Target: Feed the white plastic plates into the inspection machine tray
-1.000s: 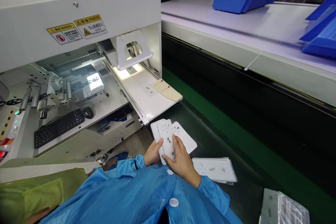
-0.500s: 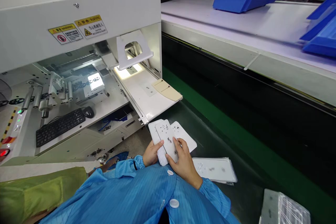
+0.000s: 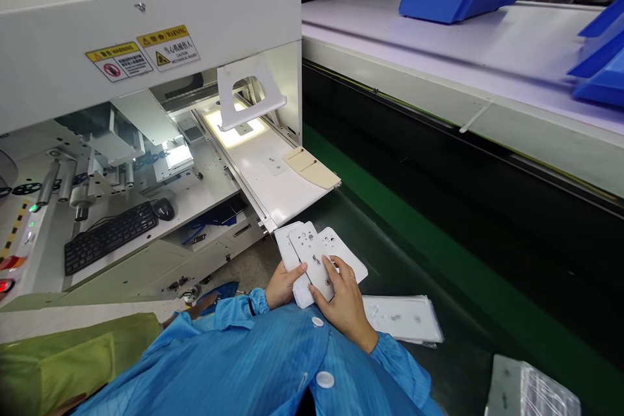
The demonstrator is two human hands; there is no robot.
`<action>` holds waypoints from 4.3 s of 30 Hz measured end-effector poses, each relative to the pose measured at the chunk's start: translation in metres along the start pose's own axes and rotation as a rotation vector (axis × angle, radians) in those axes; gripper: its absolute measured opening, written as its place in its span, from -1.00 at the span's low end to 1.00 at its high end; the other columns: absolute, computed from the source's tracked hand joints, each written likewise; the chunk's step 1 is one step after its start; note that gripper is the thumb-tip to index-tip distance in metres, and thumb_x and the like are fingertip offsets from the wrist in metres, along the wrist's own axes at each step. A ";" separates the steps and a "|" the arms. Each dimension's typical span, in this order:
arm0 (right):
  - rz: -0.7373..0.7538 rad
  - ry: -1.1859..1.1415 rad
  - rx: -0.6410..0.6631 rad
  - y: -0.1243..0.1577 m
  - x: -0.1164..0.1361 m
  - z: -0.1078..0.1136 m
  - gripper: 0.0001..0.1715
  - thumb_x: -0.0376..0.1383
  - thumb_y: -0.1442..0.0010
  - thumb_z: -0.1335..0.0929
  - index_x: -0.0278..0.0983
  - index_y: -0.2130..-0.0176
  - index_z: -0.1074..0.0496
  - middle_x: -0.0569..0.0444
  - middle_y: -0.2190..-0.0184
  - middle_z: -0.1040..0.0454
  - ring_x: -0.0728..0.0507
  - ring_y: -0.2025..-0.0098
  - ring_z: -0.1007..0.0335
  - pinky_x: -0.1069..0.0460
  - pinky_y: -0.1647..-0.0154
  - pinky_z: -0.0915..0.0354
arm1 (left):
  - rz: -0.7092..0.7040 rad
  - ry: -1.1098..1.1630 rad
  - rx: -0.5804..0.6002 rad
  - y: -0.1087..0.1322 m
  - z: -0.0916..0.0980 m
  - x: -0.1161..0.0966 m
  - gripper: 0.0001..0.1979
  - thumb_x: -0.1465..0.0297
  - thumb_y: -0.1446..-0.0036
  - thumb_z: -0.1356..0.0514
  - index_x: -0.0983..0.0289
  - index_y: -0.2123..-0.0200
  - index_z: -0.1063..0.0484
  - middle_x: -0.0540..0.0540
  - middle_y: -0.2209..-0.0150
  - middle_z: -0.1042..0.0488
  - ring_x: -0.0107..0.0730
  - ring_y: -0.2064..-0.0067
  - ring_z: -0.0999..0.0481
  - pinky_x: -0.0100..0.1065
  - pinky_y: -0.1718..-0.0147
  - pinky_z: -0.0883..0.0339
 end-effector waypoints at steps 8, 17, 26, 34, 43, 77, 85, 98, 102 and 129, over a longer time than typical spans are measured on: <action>-0.003 -0.002 -0.001 -0.001 -0.001 -0.002 -0.30 -0.02 -0.11 -0.30 -0.13 -0.20 -0.14 -0.08 -0.07 -0.22 -0.30 -0.09 -0.19 -0.22 -0.05 -0.24 | -0.011 -0.018 0.020 -0.003 0.003 0.001 -0.39 0.28 0.17 -0.37 0.32 0.00 -0.38 0.27 0.11 -0.53 -0.01 0.06 -0.48 -0.01 0.01 -0.27; 0.016 0.004 0.000 -0.002 -0.003 -0.002 -0.30 -0.03 -0.12 -0.30 -0.14 -0.20 -0.14 -0.08 -0.08 -0.21 -0.28 -0.10 -0.18 -0.20 -0.05 -0.25 | -0.004 -0.015 0.019 -0.003 0.002 -0.001 -0.40 0.27 0.17 -0.37 0.33 0.01 -0.39 0.26 0.13 -0.54 -0.01 0.08 -0.50 0.01 0.02 -0.27; 0.014 -0.001 0.006 -0.001 -0.003 -0.002 -0.32 -0.03 -0.12 -0.31 -0.15 -0.18 -0.18 -0.08 -0.08 -0.22 -0.28 -0.11 -0.18 -0.20 -0.07 -0.23 | -0.002 -0.016 0.015 -0.003 0.002 -0.001 -0.43 0.29 0.17 -0.37 0.33 0.03 -0.41 0.26 0.13 -0.54 -0.02 0.08 -0.50 -0.01 0.02 -0.28; 0.022 -0.003 -0.003 -0.001 -0.004 -0.002 -0.33 -0.02 -0.13 -0.30 -0.14 -0.18 -0.18 -0.08 -0.09 -0.22 -0.28 -0.11 -0.17 -0.21 -0.07 -0.23 | -0.004 -0.014 0.018 -0.002 0.000 -0.003 -0.42 0.28 0.18 -0.38 0.34 0.04 -0.42 0.26 0.13 -0.54 -0.01 0.08 -0.50 -0.01 0.01 -0.28; 0.011 -0.004 0.016 -0.002 -0.004 -0.001 -0.33 -0.03 -0.13 -0.30 -0.13 -0.18 -0.17 -0.07 -0.10 -0.21 -0.28 -0.12 -0.16 -0.21 -0.08 -0.23 | -0.002 -0.005 0.027 -0.005 0.003 -0.001 -0.44 0.31 0.16 -0.37 0.33 0.03 -0.42 0.26 0.12 -0.53 -0.04 0.08 -0.50 -0.02 0.01 -0.29; 0.064 -0.039 0.008 -0.035 -0.002 -0.016 -0.36 0.00 -0.14 -0.28 -0.14 -0.16 -0.22 -0.09 -0.09 -0.22 -0.29 -0.07 -0.21 -0.23 -0.05 -0.24 | -0.061 0.088 -0.137 -0.012 0.021 -0.016 -0.44 0.25 0.16 -0.36 0.36 0.06 -0.42 0.27 0.13 -0.53 -0.01 0.06 -0.49 -0.02 -0.01 -0.26; 0.102 0.026 -0.025 -0.083 -0.002 -0.016 -0.39 0.03 -0.15 -0.24 -0.17 -0.12 -0.26 -0.10 -0.06 -0.24 -0.32 -0.05 -0.19 -0.24 -0.03 -0.20 | -0.028 0.107 -0.153 -0.013 0.033 -0.032 -0.53 0.20 0.15 -0.35 0.37 0.18 -0.48 0.32 0.09 -0.50 0.03 0.11 -0.51 0.00 0.09 -0.33; 0.206 0.162 -0.021 -0.158 0.004 -0.042 -0.40 0.02 -0.14 -0.22 -0.28 -0.04 -0.33 -0.16 0.03 -0.29 -0.34 -0.01 -0.22 -0.24 -0.01 -0.19 | -0.084 0.133 -0.210 -0.013 0.060 -0.054 -0.49 0.18 0.17 -0.36 0.36 0.16 -0.48 0.35 0.07 -0.49 0.06 0.13 -0.52 0.01 0.13 -0.34; 0.162 0.211 0.010 -0.182 0.005 -0.052 -0.40 -0.01 -0.12 -0.25 -0.30 -0.04 -0.34 -0.18 0.02 -0.29 -0.36 -0.01 -0.21 -0.23 0.00 -0.19 | -0.088 0.156 -0.252 -0.012 0.068 -0.054 -0.49 0.19 0.18 -0.36 0.36 0.15 -0.47 0.32 0.08 -0.50 0.06 0.11 -0.51 0.02 0.08 -0.33; 0.032 0.487 0.218 -0.257 0.034 -0.082 -0.39 -0.13 -0.16 -0.27 -0.37 -0.13 -0.26 -0.26 -0.13 -0.20 -0.40 -0.15 -0.08 -0.20 -0.04 -0.16 | -0.075 0.221 -0.400 0.000 0.073 -0.086 -0.28 0.18 0.22 -0.38 0.32 -0.04 -0.33 0.31 0.11 -0.52 0.08 0.04 -0.47 -0.01 0.05 -0.32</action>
Point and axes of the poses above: each hand's wrist, its own y-axis away from the middle knuckle, its own z-axis out of the back of the hand, x = y × z, the point moved 1 cm from there along -y, towards the middle knuckle
